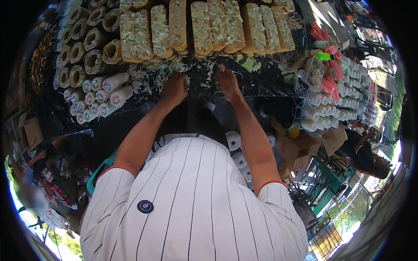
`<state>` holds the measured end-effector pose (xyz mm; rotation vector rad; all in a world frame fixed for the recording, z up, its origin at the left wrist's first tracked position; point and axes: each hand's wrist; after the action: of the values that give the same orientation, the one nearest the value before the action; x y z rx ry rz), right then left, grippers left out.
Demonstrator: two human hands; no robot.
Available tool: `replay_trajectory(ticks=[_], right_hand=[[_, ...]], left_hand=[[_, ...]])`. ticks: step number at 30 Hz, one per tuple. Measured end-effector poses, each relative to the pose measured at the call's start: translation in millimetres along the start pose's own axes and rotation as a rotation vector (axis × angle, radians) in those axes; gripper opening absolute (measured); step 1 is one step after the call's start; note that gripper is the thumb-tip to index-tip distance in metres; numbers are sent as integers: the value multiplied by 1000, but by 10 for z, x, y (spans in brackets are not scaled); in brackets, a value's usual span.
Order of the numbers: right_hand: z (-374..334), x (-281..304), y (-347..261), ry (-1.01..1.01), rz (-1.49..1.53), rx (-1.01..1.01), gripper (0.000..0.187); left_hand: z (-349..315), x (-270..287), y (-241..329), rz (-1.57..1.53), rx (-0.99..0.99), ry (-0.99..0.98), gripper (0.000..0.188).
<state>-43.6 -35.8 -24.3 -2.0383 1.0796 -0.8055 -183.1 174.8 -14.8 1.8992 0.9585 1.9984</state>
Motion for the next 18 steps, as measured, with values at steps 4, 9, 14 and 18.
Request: replay_trajectory(ticks=[4,9,14,18], right_hand=[[-65,25,44,-34,41,-22,35],[-265,-69,-111,-68,193,-48,36],[-275,-126,-108,26,189,-155,28],[-373,-268,-356,-36,310,-174,25]], left_hand=[[-94,53,1,389,-143,32,18],[-113,-38,-152,497,-158,165,12],[-37,87,-123,420,-49,89,13],[16,133,-96,-269,285,39,22]])
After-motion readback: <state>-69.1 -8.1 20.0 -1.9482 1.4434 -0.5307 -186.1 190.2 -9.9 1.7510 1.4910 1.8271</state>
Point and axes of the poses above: each hand's wrist, its own z-axis towards the middle knuckle, its own x-axis out of the back of the hand, y = z × x, and after that the axes turned 5 degrees about y, right-handed
